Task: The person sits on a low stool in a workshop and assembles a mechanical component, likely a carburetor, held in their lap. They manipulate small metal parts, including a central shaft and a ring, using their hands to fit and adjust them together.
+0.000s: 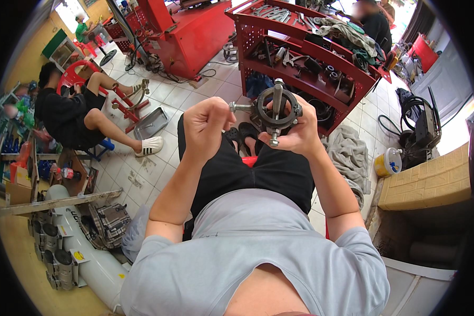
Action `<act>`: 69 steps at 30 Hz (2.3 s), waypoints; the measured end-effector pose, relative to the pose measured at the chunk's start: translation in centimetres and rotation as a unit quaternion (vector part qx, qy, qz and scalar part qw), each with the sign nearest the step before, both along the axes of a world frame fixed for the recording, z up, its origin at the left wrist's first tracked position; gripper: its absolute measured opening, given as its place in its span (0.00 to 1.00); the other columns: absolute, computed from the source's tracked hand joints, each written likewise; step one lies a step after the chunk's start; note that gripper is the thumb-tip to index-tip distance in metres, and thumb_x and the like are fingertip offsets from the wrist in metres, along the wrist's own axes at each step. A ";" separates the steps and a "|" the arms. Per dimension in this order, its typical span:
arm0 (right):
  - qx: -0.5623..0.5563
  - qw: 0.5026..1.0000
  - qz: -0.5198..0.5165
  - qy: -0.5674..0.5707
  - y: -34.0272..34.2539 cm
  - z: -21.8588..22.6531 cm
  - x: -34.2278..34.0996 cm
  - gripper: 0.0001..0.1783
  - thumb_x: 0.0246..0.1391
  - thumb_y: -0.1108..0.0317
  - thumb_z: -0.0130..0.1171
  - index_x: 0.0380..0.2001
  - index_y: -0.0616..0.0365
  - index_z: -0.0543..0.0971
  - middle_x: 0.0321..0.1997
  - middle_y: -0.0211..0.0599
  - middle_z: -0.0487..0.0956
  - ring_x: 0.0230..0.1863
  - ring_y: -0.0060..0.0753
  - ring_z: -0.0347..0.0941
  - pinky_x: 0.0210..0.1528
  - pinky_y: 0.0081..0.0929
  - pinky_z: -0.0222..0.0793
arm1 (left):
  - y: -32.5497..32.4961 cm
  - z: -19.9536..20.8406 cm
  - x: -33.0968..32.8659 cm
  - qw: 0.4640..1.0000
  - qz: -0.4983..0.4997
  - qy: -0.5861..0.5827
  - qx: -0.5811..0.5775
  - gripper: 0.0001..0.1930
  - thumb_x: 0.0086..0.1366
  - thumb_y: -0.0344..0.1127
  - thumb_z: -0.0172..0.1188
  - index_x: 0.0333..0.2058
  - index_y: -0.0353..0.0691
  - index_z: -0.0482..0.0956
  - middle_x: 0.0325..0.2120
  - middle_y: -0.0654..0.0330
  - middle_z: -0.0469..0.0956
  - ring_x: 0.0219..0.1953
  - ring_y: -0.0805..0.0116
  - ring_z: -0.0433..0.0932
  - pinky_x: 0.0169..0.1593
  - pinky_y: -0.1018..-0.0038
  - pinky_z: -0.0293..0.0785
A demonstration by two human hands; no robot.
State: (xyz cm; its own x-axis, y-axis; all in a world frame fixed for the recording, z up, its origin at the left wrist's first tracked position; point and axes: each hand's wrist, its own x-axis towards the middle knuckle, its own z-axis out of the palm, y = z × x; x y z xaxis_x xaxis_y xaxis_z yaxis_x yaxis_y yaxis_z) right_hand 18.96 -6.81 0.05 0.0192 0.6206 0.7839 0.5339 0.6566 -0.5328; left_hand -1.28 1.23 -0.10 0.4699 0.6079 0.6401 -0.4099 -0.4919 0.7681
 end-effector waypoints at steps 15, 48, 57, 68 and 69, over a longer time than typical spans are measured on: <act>0.004 1.000 0.002 0.001 0.0 0.1 -0.1 0.23 0.20 0.66 0.70 0.28 0.60 0.78 0.22 0.33 0.70 0.23 0.30 0.65 0.26 0.26 0.62 | -0.7 0.6 0.6 0.997 0.052 0.009 0.065 0.21 0.69 0.48 0.53 0.44 0.31 0.71 0.27 0.62 0.74 0.26 0.78 0.73 0.30 0.82 0.68; 0.009 1.000 -0.002 -0.009 -0.1 0.1 0.2 0.24 0.20 0.66 0.71 0.29 0.61 0.78 0.22 0.32 0.70 0.23 0.30 0.65 0.25 0.26 0.62 | 0.0 0.5 -0.1 0.998 -0.036 0.006 -0.041 0.21 0.68 0.50 0.55 0.41 0.33 0.72 0.24 0.62 0.75 0.26 0.77 0.76 0.25 0.85 0.64; 0.022 1.000 -0.007 -0.007 0.0 0.2 0.0 0.24 0.19 0.66 0.71 0.29 0.61 0.78 0.22 0.32 0.68 0.22 0.29 0.63 0.24 0.25 0.61 | 0.1 0.3 0.3 0.997 -0.056 -0.017 -0.042 0.23 0.68 0.53 0.53 0.40 0.34 0.72 0.23 0.61 0.75 0.25 0.76 0.76 0.25 0.84 0.63; 0.013 1.000 -0.011 -0.011 -0.1 0.2 0.0 0.24 0.20 0.66 0.71 0.28 0.60 0.78 0.21 0.32 0.67 0.22 0.29 0.63 0.25 0.25 0.60 | -0.3 0.6 1.0 0.996 -0.052 -0.051 -0.054 0.25 0.71 0.55 0.47 0.36 0.33 0.72 0.19 0.60 0.74 0.20 0.79 0.68 0.26 0.84 0.62; 0.015 1.000 -0.008 -0.007 -0.1 0.1 0.0 0.24 0.20 0.66 0.71 0.28 0.60 0.78 0.21 0.32 0.67 0.22 0.29 0.63 0.25 0.25 0.60 | -0.5 0.8 1.0 0.999 -0.030 -0.030 -0.034 0.25 0.71 0.56 0.47 0.36 0.33 0.72 0.19 0.60 0.73 0.21 0.78 0.69 0.26 0.83 0.63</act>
